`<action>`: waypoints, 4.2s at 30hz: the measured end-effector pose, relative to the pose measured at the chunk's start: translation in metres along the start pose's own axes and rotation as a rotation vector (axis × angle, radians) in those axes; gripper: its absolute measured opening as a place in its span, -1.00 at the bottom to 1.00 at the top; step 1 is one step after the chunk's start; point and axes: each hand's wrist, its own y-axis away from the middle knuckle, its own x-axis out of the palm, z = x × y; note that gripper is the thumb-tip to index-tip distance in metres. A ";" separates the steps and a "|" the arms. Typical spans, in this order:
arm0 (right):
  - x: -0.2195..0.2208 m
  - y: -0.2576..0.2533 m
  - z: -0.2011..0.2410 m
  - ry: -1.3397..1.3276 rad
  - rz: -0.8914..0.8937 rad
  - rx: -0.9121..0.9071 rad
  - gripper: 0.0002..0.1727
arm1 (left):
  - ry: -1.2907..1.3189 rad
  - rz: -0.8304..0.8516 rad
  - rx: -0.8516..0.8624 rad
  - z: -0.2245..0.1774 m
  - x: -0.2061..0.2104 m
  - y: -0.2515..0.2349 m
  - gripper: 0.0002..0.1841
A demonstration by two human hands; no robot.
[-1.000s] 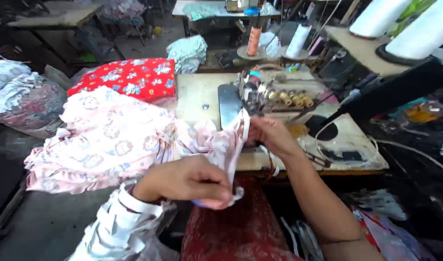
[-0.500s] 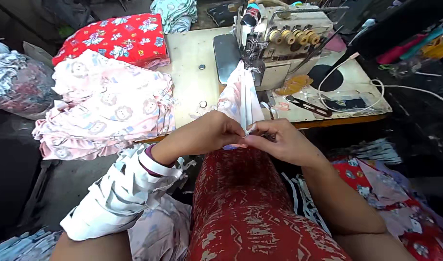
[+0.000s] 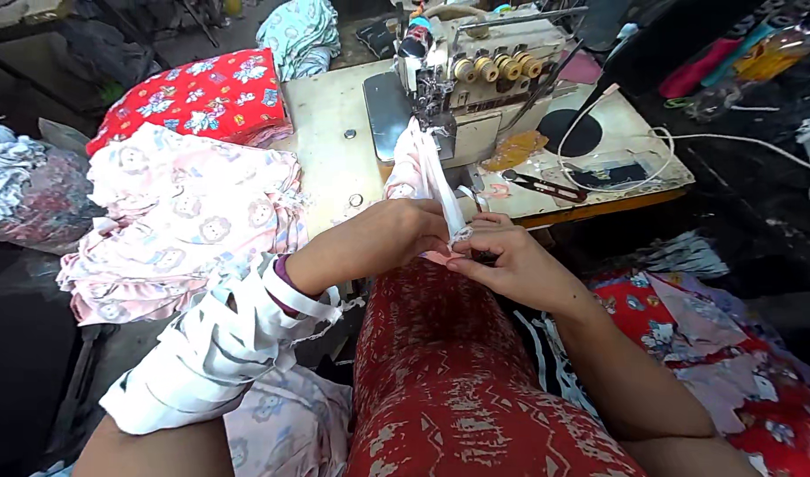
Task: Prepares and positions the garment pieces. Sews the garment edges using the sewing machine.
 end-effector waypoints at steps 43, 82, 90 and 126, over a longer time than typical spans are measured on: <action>0.082 -0.111 -0.062 0.262 -0.532 -0.506 -0.93 | -0.269 -0.223 -0.074 0.036 -0.074 0.148 -0.69; 0.010 -0.062 -0.068 -0.017 -0.276 -0.029 -0.82 | 0.029 -0.155 -0.171 0.142 -0.019 -0.010 -0.82; 0.010 -0.106 -0.094 0.005 -0.285 0.056 -0.81 | -0.026 -0.175 -0.370 0.198 -0.041 -0.041 -0.74; 0.022 -0.099 -0.099 -0.215 -0.349 0.090 -0.81 | 0.004 -0.342 -0.416 0.241 -0.061 -0.051 -0.76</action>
